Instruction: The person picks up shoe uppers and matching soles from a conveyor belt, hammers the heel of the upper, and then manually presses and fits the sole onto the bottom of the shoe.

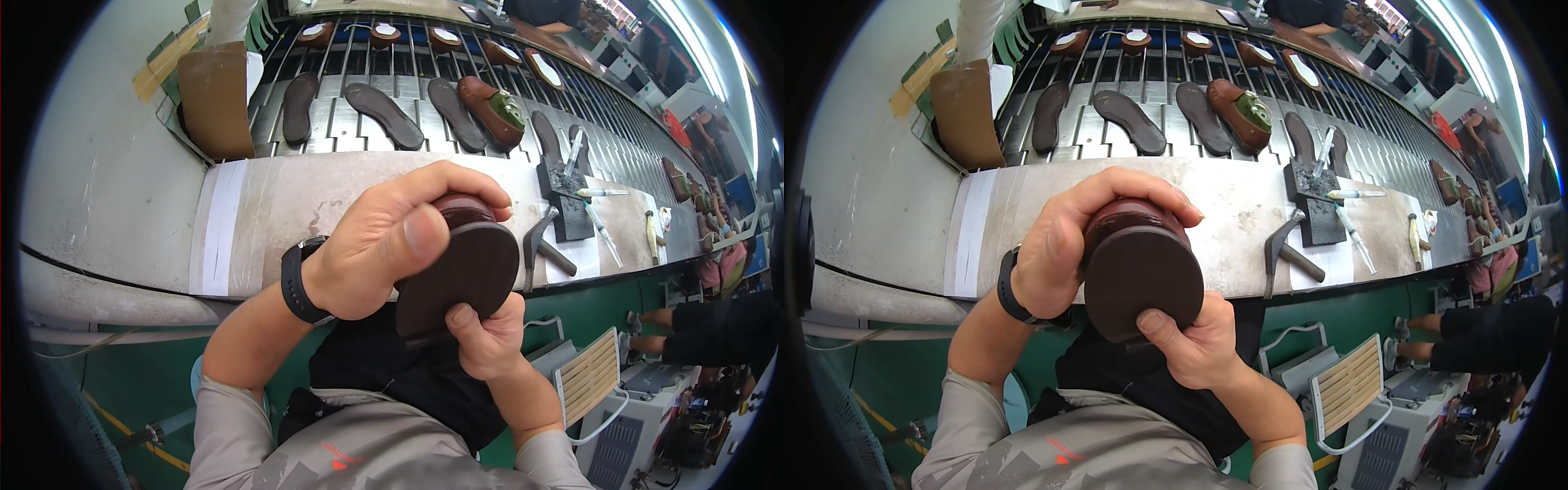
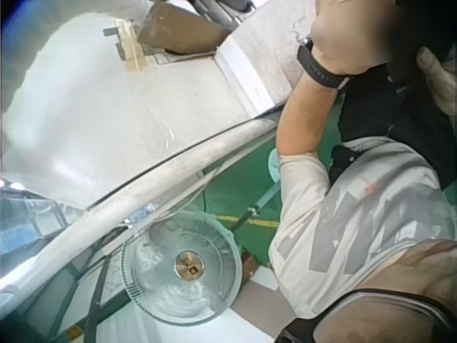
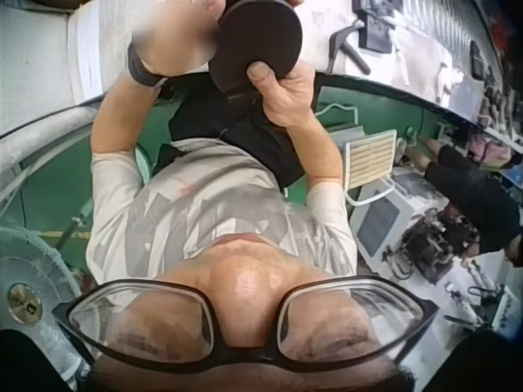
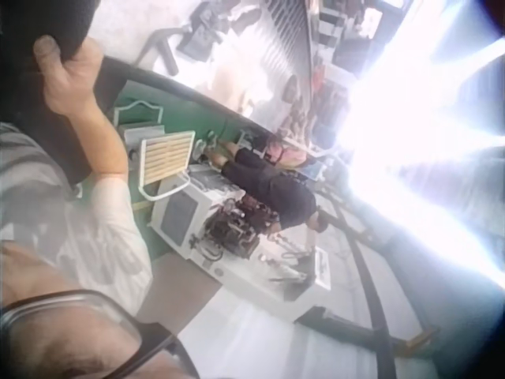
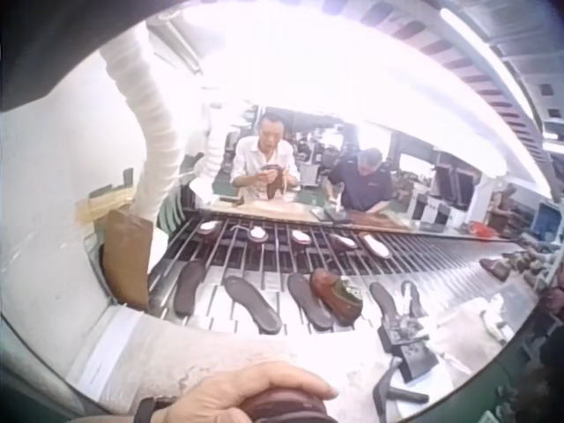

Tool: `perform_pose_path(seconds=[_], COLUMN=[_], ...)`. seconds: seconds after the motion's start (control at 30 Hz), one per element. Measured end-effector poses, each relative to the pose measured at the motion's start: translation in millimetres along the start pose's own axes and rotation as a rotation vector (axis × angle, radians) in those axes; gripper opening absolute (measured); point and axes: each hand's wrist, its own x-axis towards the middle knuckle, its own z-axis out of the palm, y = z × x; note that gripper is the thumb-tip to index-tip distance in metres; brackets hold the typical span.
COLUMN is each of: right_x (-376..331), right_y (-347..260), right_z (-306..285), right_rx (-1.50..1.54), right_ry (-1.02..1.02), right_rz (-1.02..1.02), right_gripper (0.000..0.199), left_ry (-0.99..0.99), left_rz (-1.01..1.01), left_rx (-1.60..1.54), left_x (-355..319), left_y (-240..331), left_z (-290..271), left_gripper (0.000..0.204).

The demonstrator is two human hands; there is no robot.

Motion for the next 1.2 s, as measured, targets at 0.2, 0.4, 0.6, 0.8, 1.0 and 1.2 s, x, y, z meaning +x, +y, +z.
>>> perform_pose_path(seconds=[0.2, 0.4, 0.6, 0.8, 1.0, 1.2], right_x=[3, 0, 0, -1, -3, -1], right_y=[1, 3, 0, 0, -1, -6], right_z=[-2, -4, -5, -2, -7, -3], right_rx=[-0.055, -0.004, 0.042, 0.027, -0.031, -0.021], right_ry=[-0.026, 0.001, 0.001, 0.035, -0.008, 0.006], right_rz=[-0.009, -0.006, -0.024, -0.045, -0.029, -0.025], right_gripper=[0.019, 0.018, 0.021, 0.022, 0.019, 0.019], left_ry=[-0.097, -0.197, -0.223, -0.221, -0.192, -0.183], left_rz=[-0.008, 0.057, 0.076, 0.144, 0.016, -0.007], left_rx=[0.053, 0.116, 0.136, 0.188, 0.096, 0.077], left_x=[2, 6, 7, 6, 3, 2], left_y=[-6, -6, -7, -8, -1, 0], left_z=[-4, -5, -2, -1, 3, 4], left_gripper=[0.091, 0.085, 0.081, 0.08, 0.07, 0.055])
